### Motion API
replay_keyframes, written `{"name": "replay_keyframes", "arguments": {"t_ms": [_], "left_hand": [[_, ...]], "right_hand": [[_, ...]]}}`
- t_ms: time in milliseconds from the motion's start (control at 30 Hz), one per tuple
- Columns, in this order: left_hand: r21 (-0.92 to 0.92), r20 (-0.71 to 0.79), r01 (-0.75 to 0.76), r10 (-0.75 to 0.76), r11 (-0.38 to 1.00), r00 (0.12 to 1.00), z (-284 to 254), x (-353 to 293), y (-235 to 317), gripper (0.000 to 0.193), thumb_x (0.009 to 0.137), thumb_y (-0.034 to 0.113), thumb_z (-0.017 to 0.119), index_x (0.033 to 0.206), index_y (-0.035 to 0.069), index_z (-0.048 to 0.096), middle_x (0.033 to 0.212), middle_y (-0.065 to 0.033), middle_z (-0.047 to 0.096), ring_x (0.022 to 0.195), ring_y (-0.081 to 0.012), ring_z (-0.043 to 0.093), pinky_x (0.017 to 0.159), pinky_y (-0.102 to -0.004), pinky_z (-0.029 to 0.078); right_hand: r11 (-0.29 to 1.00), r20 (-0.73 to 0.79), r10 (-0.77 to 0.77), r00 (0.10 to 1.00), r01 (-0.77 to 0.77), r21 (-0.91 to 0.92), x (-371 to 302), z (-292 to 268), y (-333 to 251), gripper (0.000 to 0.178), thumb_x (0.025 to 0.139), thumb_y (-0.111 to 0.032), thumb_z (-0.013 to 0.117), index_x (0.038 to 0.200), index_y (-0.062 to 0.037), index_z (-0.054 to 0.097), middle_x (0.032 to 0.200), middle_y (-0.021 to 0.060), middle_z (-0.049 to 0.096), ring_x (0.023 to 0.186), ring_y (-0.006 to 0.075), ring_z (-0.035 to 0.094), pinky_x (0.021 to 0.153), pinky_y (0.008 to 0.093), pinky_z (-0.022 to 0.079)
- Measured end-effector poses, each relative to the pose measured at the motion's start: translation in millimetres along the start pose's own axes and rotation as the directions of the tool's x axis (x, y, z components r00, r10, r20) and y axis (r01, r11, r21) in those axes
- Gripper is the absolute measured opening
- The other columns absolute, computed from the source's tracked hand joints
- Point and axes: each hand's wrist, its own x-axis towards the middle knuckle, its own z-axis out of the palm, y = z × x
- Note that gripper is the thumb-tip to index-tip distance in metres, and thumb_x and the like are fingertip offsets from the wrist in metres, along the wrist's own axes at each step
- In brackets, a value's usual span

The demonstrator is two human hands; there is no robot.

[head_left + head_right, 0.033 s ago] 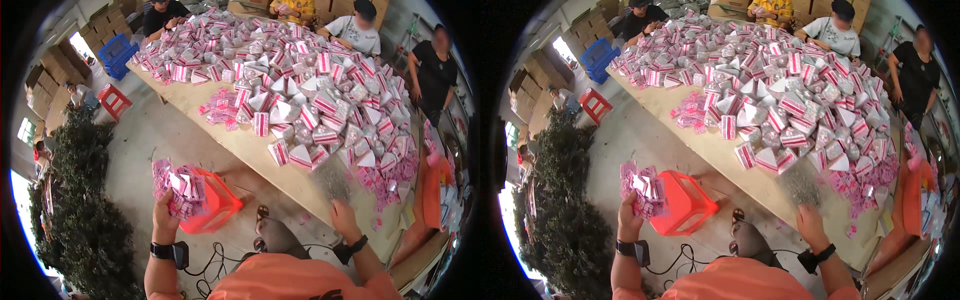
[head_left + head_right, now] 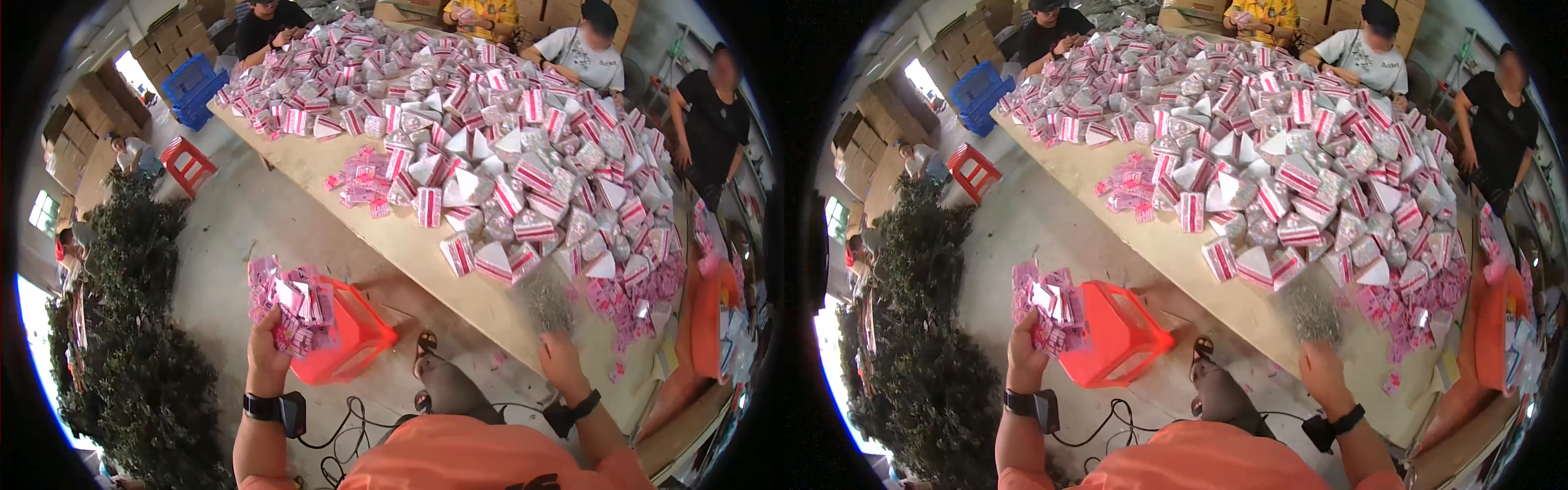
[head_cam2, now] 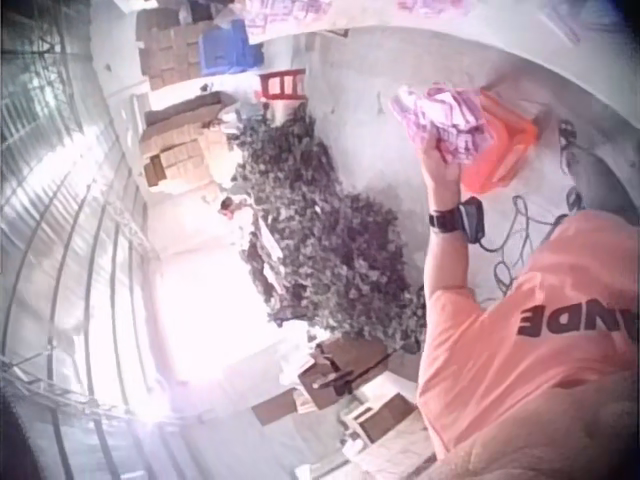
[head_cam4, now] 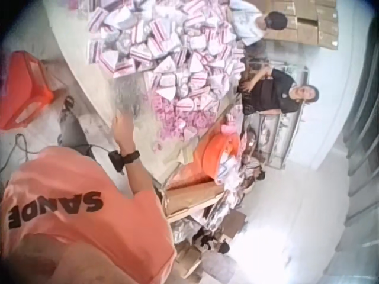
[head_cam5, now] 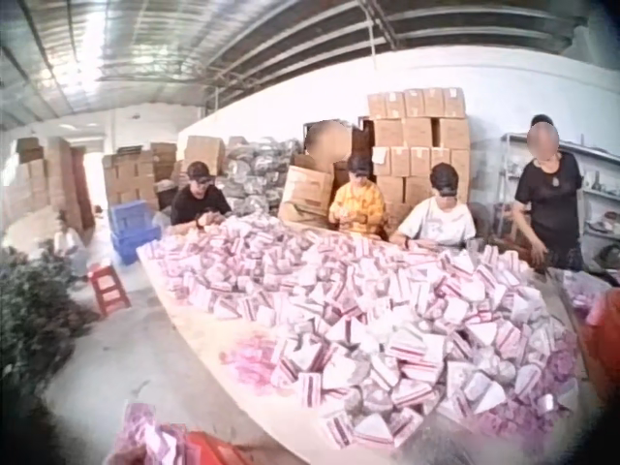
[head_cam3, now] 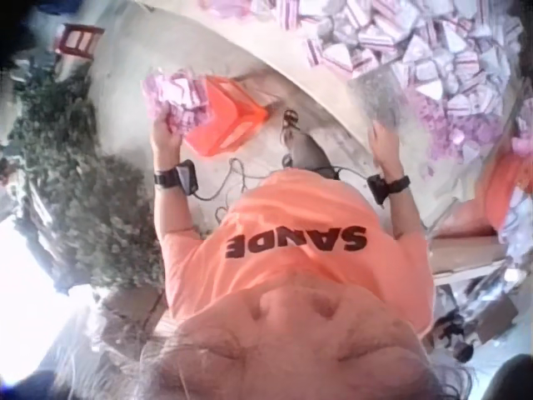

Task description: The person sits at a large table and repeatedly picks up small pink cards and triangular packages containing colorful beads. They insert the cards into the packages and place the finished items into a pile. Other workers are visible in the background performing similar tasks.

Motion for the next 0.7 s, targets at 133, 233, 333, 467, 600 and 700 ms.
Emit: {"name": "replay_keyframes", "arguments": {"t_ms": [133,233,333,467,600,700], "left_hand": [[0.022,0.025,-0.041,0.040,0.999,0.999,15,46,37,0.021,0.086,0.004,0.049,0.106,0.000,0.049,0.095,-0.0109,0.060,0.085,-0.0223,0.061,0.075,-0.0382,0.052],[0.087,0.014,-0.095,0.094,0.992,0.995,54,75,63,0.019,0.085,0.004,0.050,0.104,0.000,0.050,0.091,-0.0102,0.060,0.081,-0.0219,0.061,0.072,-0.0387,0.052],[0.158,-0.019,-0.111,0.115,0.981,0.993,66,108,92,0.016,0.084,0.003,0.049,0.100,0.000,0.051,0.088,-0.0088,0.060,0.077,-0.0206,0.061,0.070,-0.0365,0.052],[0.246,0.030,-0.123,0.119,0.962,0.992,95,146,119,0.017,0.085,0.004,0.049,0.101,0.000,0.052,0.088,-0.0088,0.060,0.078,-0.0203,0.061,0.071,-0.0355,0.052],[0.332,0.110,-0.149,0.119,0.931,0.987,141,170,128,0.018,0.085,0.003,0.048,0.103,0.000,0.051,0.089,-0.0098,0.059,0.079,-0.0206,0.061,0.070,-0.0356,0.053],[0.377,0.172,-0.151,0.091,0.914,0.981,156,194,124,0.018,0.085,0.003,0.048,0.103,0.000,0.052,0.091,-0.0109,0.060,0.078,-0.0207,0.061,0.070,-0.0354,0.053]], "right_hand": [[0.983,0.181,-0.065,0.981,0.032,0.179,17,11,-23,0.014,0.078,-0.012,0.049,0.085,-0.0027,0.056,0.079,0.0171,0.057,0.079,0.0353,0.054,0.069,0.0422,0.044],[0.945,0.213,-0.099,0.972,0.025,0.325,44,21,-45,0.015,0.078,-0.013,0.049,0.087,-0.0029,0.056,0.080,0.0167,0.057,0.080,0.0347,0.054,0.069,0.0416,0.044],[0.931,0.308,-0.161,0.938,0.041,0.363,69,30,-52,0.014,0.078,-0.014,0.050,0.084,-0.0028,0.055,0.079,0.0164,0.057,0.077,0.0349,0.054,0.067,0.0423,0.044],[0.944,0.465,-0.172,0.868,0.010,0.331,99,28,-50,0.017,0.079,-0.018,0.048,0.079,-0.0023,0.053,0.078,0.0170,0.056,0.076,0.0349,0.053,0.066,0.0424,0.043],[0.960,0.651,-0.039,0.758,-0.152,0.235,110,1,-54,0.019,0.079,-0.021,0.047,0.078,-0.0023,0.053,0.077,0.0178,0.056,0.075,0.0349,0.054,0.064,0.0416,0.043],[0.882,0.739,0.134,0.660,-0.419,0.215,100,6,-45,0.020,0.078,-0.021,0.048,0.077,-0.0029,0.055,0.075,0.0177,0.057,0.073,0.0349,0.055,0.063,0.0405,0.043]]}}
